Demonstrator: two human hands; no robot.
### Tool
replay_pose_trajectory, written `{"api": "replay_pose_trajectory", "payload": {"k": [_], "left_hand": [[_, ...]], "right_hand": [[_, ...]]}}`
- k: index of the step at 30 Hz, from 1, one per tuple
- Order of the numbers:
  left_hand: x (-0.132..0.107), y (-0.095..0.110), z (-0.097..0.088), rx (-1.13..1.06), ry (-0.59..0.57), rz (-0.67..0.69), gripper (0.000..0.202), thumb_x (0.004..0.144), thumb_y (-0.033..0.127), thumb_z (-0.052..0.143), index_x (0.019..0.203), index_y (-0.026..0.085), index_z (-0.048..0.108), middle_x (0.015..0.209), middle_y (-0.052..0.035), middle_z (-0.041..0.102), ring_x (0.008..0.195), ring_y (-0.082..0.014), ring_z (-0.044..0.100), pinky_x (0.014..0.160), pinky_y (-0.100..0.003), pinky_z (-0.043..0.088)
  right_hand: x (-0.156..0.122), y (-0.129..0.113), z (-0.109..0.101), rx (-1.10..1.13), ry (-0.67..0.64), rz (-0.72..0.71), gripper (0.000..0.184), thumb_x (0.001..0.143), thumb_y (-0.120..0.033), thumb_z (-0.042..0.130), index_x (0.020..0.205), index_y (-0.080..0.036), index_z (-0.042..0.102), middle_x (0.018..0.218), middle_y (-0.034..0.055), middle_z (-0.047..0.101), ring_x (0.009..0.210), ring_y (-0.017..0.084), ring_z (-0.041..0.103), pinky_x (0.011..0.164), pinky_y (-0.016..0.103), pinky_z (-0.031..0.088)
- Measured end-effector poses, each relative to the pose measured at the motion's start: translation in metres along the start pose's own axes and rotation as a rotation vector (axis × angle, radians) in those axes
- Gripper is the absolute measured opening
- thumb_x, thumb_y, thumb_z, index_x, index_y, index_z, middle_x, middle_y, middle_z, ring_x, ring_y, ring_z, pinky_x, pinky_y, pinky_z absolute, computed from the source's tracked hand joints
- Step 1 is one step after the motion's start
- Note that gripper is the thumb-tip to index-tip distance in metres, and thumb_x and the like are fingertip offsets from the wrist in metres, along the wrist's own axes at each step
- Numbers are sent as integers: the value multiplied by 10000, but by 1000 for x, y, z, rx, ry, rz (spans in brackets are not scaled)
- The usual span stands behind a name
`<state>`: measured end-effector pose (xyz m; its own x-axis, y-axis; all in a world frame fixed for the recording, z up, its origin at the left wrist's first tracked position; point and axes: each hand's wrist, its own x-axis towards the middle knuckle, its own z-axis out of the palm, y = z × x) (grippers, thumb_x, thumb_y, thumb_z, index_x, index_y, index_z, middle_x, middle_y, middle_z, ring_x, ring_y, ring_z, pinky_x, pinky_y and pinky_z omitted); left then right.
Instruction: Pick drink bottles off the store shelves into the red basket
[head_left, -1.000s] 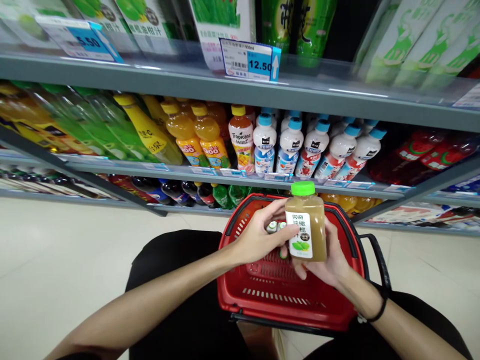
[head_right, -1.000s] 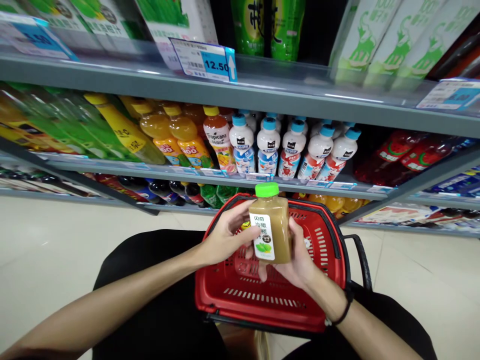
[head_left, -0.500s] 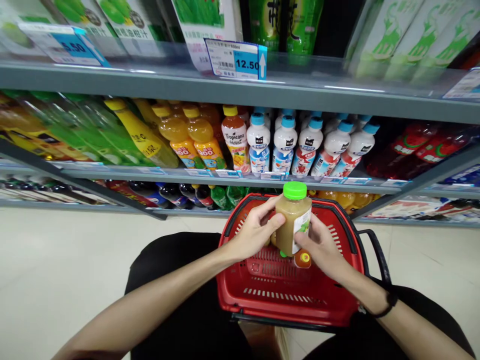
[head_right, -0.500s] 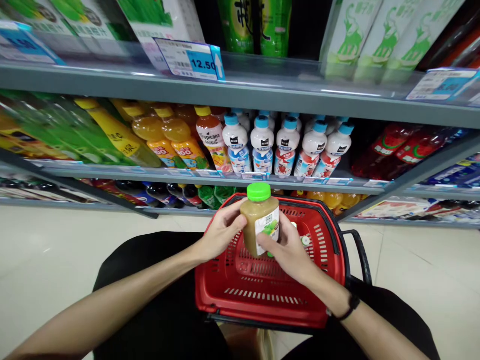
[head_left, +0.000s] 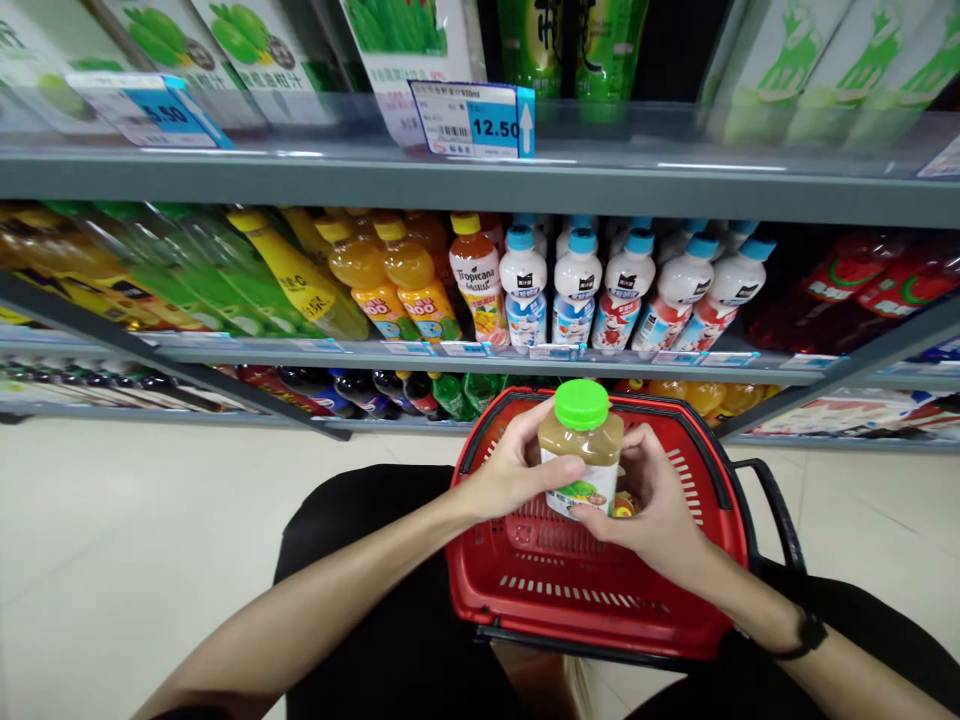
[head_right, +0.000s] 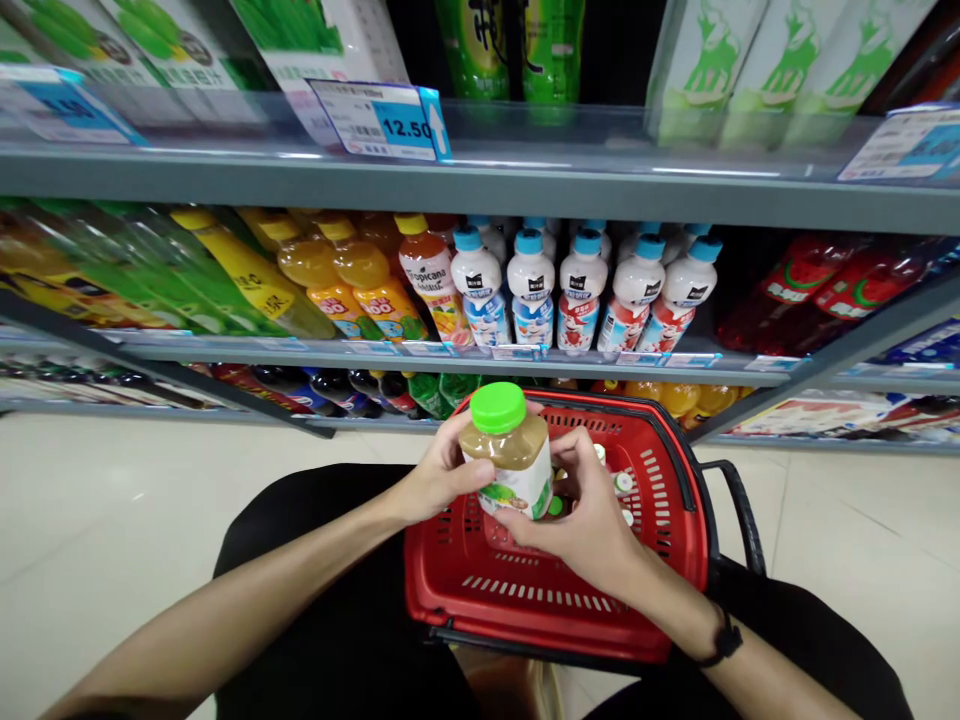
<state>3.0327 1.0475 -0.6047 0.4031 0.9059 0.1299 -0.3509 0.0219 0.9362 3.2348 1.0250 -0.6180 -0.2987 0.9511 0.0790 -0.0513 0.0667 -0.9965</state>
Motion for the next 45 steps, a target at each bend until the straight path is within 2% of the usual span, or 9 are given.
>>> {"api": "replay_pose_trajectory", "payload": {"k": [2, 7, 15, 19, 26, 34, 39, 42, 45], "left_hand": [[-1, 3, -1, 27, -33, 4, 695, 807, 549, 929, 1356, 182, 712, 1251, -129, 811, 1087, -281, 786, 907, -307, 585], [1, 8, -3, 51, -15, 81, 726, 786, 469, 962, 1402, 208, 679, 1383, -135, 757, 1254, -304, 733, 1053, -339, 564], [3, 8, -4, 125, -48, 186, 620, 814, 346, 950, 1365, 230, 691, 1335, -109, 767, 1200, -257, 742, 1059, -347, 568], [3, 12, -4, 330, -51, 342, 681, 740, 226, 996, 1364, 243, 722, 1345, -115, 745, 1239, -269, 706, 1099, -381, 549], [5, 10, -4, 520, -79, 546, 611, 805, 208, 947, 1371, 274, 726, 1307, -112, 782, 1235, -281, 693, 1106, -455, 545], [1, 11, -3, 554, -85, 515, 629, 817, 175, 927, 1394, 309, 715, 1344, -96, 776, 1266, -295, 689, 1147, -473, 504], [1, 10, -2, 494, -9, 453, 624, 767, 199, 960, 1343, 272, 732, 1313, -99, 778, 1226, -289, 703, 1105, -432, 534], [6, 8, -5, 365, 191, 291, 557, 717, 298, 997, 1211, 214, 753, 1156, -79, 810, 1032, -241, 753, 904, -323, 588], [14, 6, -8, 256, 318, 82, 472, 690, 449, 1002, 982, 174, 754, 888, -28, 798, 736, -164, 706, 653, -238, 520]], "right_hand": [[-2, 2, 1, -20, -8, -11, 564, 746, -304, 973, 1031, -300, 486, 1015, -13, 722, 816, 181, 701, 656, 284, 544], [-3, 9, -1, -101, 54, -71, 622, 717, -293, 1001, 1048, -305, 474, 1049, -21, 712, 877, 192, 707, 741, 312, 576], [0, 13, -4, -119, 52, -95, 586, 781, -286, 956, 1093, -318, 461, 1201, 14, 700, 996, 221, 747, 806, 340, 631], [7, 8, -10, -151, 21, -177, 526, 813, -254, 917, 1132, -322, 504, 1283, 40, 731, 1119, 253, 767, 900, 381, 643], [16, 9, -21, -207, -51, -304, 586, 836, -172, 902, 1265, -360, 550, 1463, 42, 707, 1379, 262, 680, 1129, 437, 569], [15, 9, -23, -194, -76, -282, 574, 855, -156, 885, 1275, -349, 544, 1526, 72, 672, 1472, 281, 609, 1204, 499, 512], [14, 6, -22, -204, -35, -161, 543, 804, -257, 942, 1213, -318, 590, 1321, 64, 770, 1224, 292, 745, 1017, 442, 598], [11, -1, -13, -86, -70, 7, 463, 802, -361, 952, 1122, -287, 626, 1101, 31, 807, 963, 239, 778, 832, 357, 620], [6, -10, -3, 106, -78, 196, 391, 828, -484, 925, 953, -252, 636, 892, -1, 776, 714, 175, 727, 618, 271, 585]]}}
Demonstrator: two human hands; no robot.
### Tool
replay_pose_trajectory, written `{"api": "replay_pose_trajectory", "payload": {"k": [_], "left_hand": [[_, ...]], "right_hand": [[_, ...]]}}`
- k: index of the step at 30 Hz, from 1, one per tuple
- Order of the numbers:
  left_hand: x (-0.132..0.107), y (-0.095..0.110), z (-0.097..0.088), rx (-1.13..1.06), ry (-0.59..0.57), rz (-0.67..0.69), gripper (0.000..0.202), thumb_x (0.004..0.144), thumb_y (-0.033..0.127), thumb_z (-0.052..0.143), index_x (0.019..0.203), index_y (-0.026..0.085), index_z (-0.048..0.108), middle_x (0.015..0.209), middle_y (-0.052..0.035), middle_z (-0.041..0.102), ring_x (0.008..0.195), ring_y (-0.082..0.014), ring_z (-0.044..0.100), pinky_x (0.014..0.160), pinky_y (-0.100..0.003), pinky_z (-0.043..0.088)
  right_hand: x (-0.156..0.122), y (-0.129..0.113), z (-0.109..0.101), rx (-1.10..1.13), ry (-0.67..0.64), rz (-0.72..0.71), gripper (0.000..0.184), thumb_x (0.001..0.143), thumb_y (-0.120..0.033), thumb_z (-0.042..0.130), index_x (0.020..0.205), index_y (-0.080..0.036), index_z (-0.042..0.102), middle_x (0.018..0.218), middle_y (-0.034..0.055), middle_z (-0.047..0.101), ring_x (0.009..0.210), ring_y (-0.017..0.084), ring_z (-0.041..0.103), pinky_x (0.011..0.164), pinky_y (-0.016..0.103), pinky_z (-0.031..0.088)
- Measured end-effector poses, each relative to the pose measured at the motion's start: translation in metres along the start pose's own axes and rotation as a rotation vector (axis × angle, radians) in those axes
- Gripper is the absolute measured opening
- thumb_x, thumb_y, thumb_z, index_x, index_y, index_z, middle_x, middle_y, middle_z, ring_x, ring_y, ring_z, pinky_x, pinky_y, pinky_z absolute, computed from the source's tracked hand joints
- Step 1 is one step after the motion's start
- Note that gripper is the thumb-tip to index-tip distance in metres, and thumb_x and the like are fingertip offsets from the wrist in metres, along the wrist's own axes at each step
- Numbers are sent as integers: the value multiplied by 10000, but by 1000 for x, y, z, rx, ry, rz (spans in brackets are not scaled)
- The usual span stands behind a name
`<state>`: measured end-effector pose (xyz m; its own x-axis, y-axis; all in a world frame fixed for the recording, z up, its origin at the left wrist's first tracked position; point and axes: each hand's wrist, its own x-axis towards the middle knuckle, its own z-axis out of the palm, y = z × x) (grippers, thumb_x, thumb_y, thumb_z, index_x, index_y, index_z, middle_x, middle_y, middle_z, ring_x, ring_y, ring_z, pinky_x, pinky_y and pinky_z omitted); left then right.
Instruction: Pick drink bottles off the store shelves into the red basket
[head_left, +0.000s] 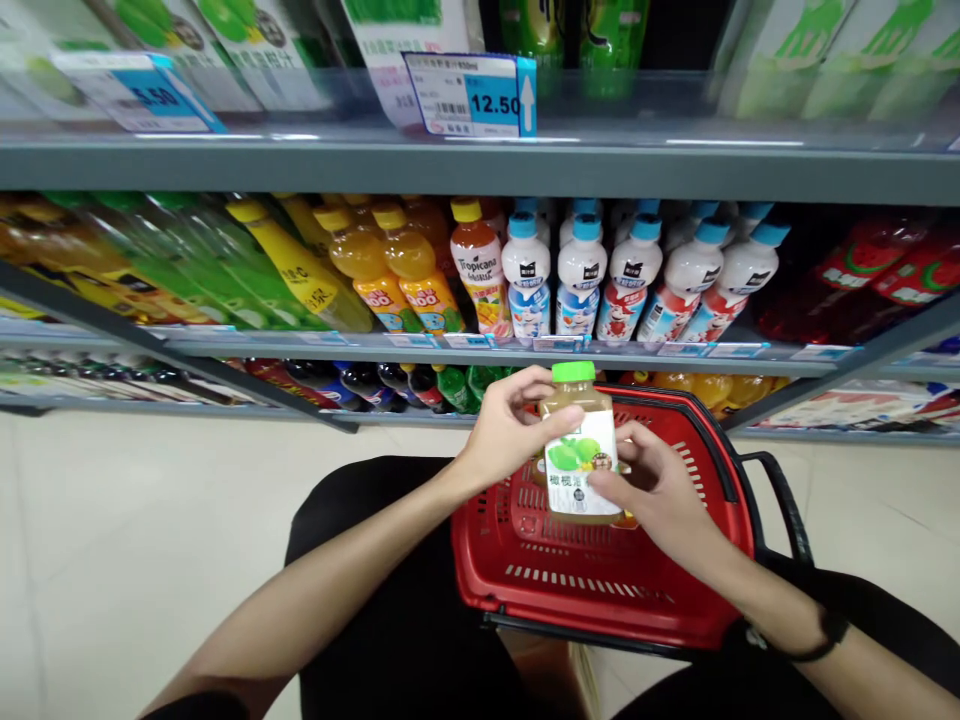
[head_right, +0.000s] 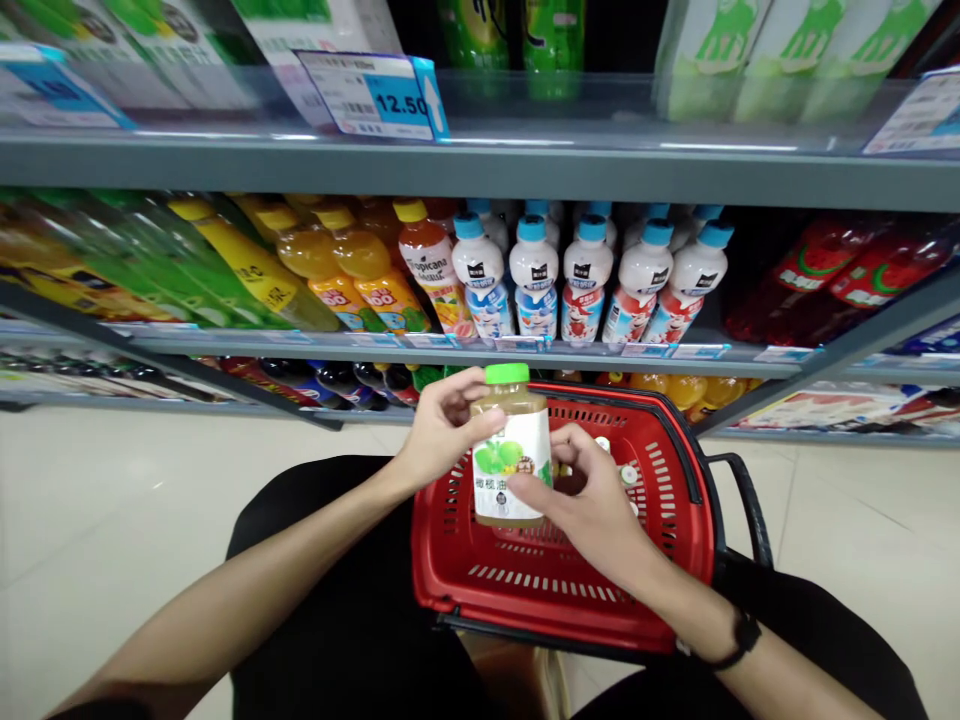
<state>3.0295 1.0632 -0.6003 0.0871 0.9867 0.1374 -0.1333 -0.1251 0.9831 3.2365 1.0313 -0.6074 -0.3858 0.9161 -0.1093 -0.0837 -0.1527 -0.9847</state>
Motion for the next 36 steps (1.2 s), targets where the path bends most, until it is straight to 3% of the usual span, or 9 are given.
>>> {"api": "replay_pose_trajectory", "payload": {"k": [4, 7, 11, 17, 21, 24, 29, 33, 36], "left_hand": [[7, -7, 4, -57, 33, -244, 553, 710, 649, 933, 744, 144, 711, 642, 15, 673, 560, -90, 559, 536, -197, 402], [7, -17, 6, -215, 97, -445, 606, 701, 717, 907, 791, 138, 755, 680, -21, 716, 580, -118, 610, 533, -212, 448], [3, -33, 9, -399, 13, -652, 573, 820, 748, 794, 885, 179, 788, 729, -57, 765, 600, -183, 678, 530, -271, 527], [-2, -53, 18, -496, 1, -532, 467, 920, 664, 749, 984, 203, 775, 924, -79, 812, 826, -229, 763, 698, -311, 618], [7, -51, 9, -437, 46, -494, 544, 817, 647, 860, 1042, 165, 747, 911, -70, 795, 787, -195, 731, 715, -287, 600], [15, -40, -8, -265, 52, -268, 664, 711, 509, 975, 1229, 202, 693, 1065, -45, 798, 885, -185, 740, 786, -268, 590], [8, -48, -20, 477, -354, 26, 655, 739, 385, 959, 1320, 221, 705, 1305, -98, 750, 1159, -277, 722, 994, -360, 546], [-18, -110, -1, 950, -759, -62, 411, 770, 266, 867, 1146, 164, 735, 1226, -172, 754, 1130, -355, 695, 972, -443, 529], [-38, -165, 14, 936, -808, -190, 252, 667, 91, 816, 851, 171, 664, 1060, -210, 763, 1184, -411, 645, 955, -467, 520]], "right_hand": [[-1, -11, 5, 252, 0, 181, 462, 930, -665, 754, 848, -221, 657, 740, -17, 704, 483, 121, 604, 466, 247, 530], [0, -21, 2, 312, 5, 221, 440, 887, -627, 810, 839, -207, 688, 720, 0, 722, 480, 137, 635, 489, 259, 567], [-2, -35, -2, 287, 1, 180, 348, 861, -531, 865, 916, -206, 752, 817, 56, 804, 622, 184, 738, 552, 280, 626], [-1, -36, -10, 198, 2, 117, 321, 898, -511, 817, 1007, -220, 740, 886, 80, 833, 712, 216, 772, 577, 315, 648], [9, -27, -25, 64, 17, 94, 257, 919, -472, 746, 900, -220, 698, 768, 32, 776, 619, 193, 736, 542, 304, 624], [19, -20, -42, -170, 119, -30, 156, 932, -359, 708, 870, -219, 684, 717, 4, 739, 543, 146, 671, 510, 259, 563], [30, -15, -61, -327, 238, -286, 131, 974, -313, 659, 881, -220, 653, 685, 2, 725, 563, 137, 659, 531, 247, 533], [35, -18, -62, -353, 217, -299, 141, 953, -319, 663, 853, -225, 629, 658, -10, 696, 568, 140, 656, 519, 243, 513], [36, -20, -61, -415, 183, -288, 99, 918, -274, 659, 839, -225, 624, 643, -13, 693, 548, 134, 631, 501, 241, 468]]}}
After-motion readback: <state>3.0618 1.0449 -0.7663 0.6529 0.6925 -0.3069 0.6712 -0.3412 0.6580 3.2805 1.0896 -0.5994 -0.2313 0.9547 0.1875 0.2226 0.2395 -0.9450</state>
